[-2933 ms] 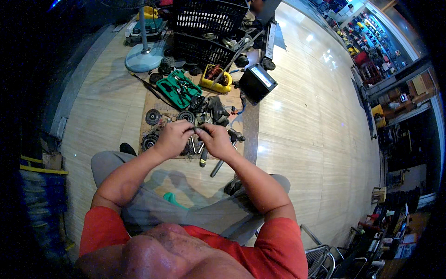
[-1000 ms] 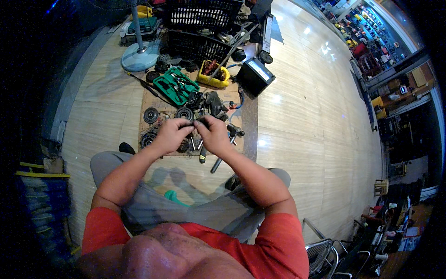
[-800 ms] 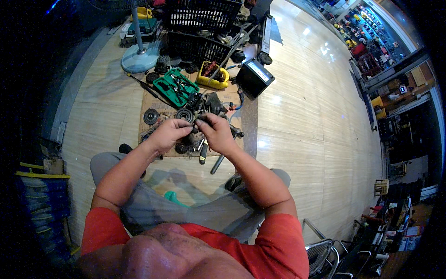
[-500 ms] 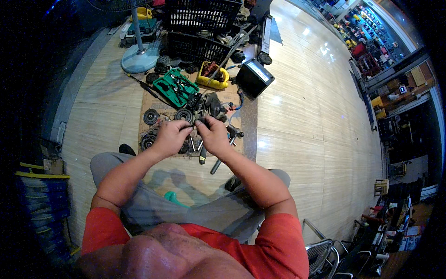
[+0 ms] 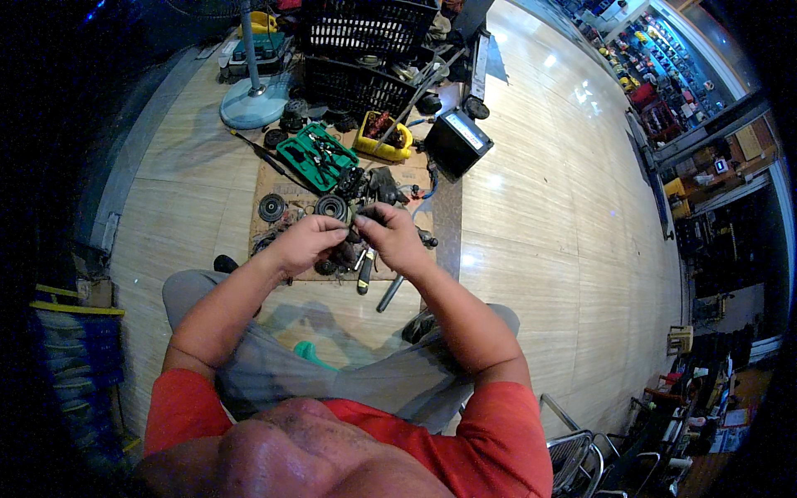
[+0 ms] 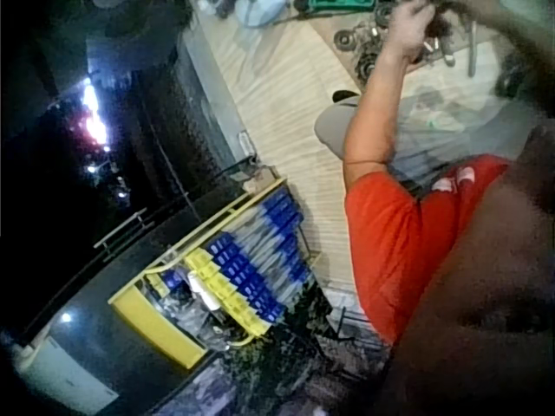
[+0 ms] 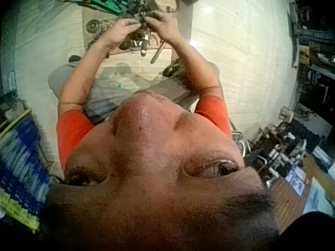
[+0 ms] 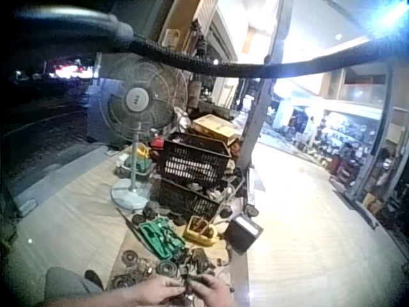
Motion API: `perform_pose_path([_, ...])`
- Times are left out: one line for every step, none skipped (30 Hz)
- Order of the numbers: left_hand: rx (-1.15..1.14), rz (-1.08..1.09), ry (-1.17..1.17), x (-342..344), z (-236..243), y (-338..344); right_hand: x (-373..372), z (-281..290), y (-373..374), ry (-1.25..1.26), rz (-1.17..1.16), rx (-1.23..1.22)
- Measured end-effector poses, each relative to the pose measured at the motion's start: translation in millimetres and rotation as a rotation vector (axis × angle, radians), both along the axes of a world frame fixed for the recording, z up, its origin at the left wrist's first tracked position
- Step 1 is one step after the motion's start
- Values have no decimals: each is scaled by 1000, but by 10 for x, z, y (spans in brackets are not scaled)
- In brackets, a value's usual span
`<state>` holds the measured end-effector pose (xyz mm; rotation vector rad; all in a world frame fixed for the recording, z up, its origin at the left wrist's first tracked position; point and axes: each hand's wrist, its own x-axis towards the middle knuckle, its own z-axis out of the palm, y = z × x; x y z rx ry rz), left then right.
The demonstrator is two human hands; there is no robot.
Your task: The person handles and turns over various metal gears and a circular mechanical housing assembly by hand.
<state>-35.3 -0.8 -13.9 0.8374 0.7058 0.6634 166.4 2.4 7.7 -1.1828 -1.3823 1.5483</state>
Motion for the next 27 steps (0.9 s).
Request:
perform_pose_path([-64, -8, -82, -11, -1, -4, 5, 14, -3, 44, 9, -5])
perform_pose_path([-49, -4, -85, -3, -1, -3, 10, 25, -8, 78, 7, -28])
perform_pose_path([-34, 0, -87, 6, -2, -9, 11, 28, -12, 112, 5, -51])
perform_pose_path([-25, -1, -81, 12, 0, -12, -2, 21, -20, 121, -3, -52])
perform_pose_path([11, 10, -37, 18, 3, -17, -24, 5, -31, 131, -11, -52])
perform_pose_path([41, 15, 15, 17, 5, -23, -42, -10, -35, 150, -13, -61])
perform_pose_path([70, 20, 67, 18, 7, -26, -55, -24, -32, 90, -27, -32])
perform_pose_path([96, 49, 91, 33, 6, -27, -66, -36, -28, 40, -34, -11])
perform_pose_path([121, 77, 116, 45, 4, -28, -76, -47, -26, -50, -65, -23])
perform_pose_path([138, 101, 157, 55, 2, -31, -85, -57, -39, -80, -62, 78])
perform_pose_path([181, 121, 182, 62, -1, -34, -95, -65, -59, -149, -83, 147])
perform_pose_path([216, 135, 222, 67, -3, -37, -103, -72, -78, -231, -102, 209])
perform_pose_path([247, 150, 270, 72, -3, -42, -111, -77, -89, -245, -117, 240])
perform_pose_path([298, 166, 333, 79, -2, -46, -117, -83, -100, -271, -130, 265])
perform_pose_path([347, 183, 403, 83, 3, -51, -125, -91, -109, -298, -143, 291])
perform_pose_path([393, 197, 481, 89, 10, -56, -136, -103, -122, -287, -158, 303])
perform_pose_path([404, 200, 503, 94, 21, -59, -150, -119, -131, -276, -172, 315])
perform_pose_path([413, 201, 533, 97, 34, -63, -158, -132, -135, -254, -183, 338])
perform_pose_path([423, 197, 580, 101, 48, -65, -163, -142, -131, -255, -183, 330])
perform_pose_path([425, 199, 579, 102, 60, -73, -170, -150, -123, -246, -180, 333])
perform_pose_path([428, 195, 594, 101, 70, -79, -173, -152, -116, -258, -184, 292])
perform_pose_path([438, 193, 603, 99, 76, -83, -160, -142, -104, -230, -154, 322])
perform_pose_path([354, 177, 480, 95, 78, -83, -135, -121, -87, -221, -131, 309])
perform_pose_path([277, 163, 352, 87, 77, -77, -111, -93, -74, -234, -118, 266])
perform_pose_path([200, 151, 224, 78, 71, -69, -87, -64, -65, -186, -96, 263])
perform_pose_path([100, 130, 104, 61, 63, -56, -61, -30, -61, -159, -85, 230])
perform_pose_path([1, 109, -17, 42, 53, -40, -38, 2, -61, -124, -66, 221])
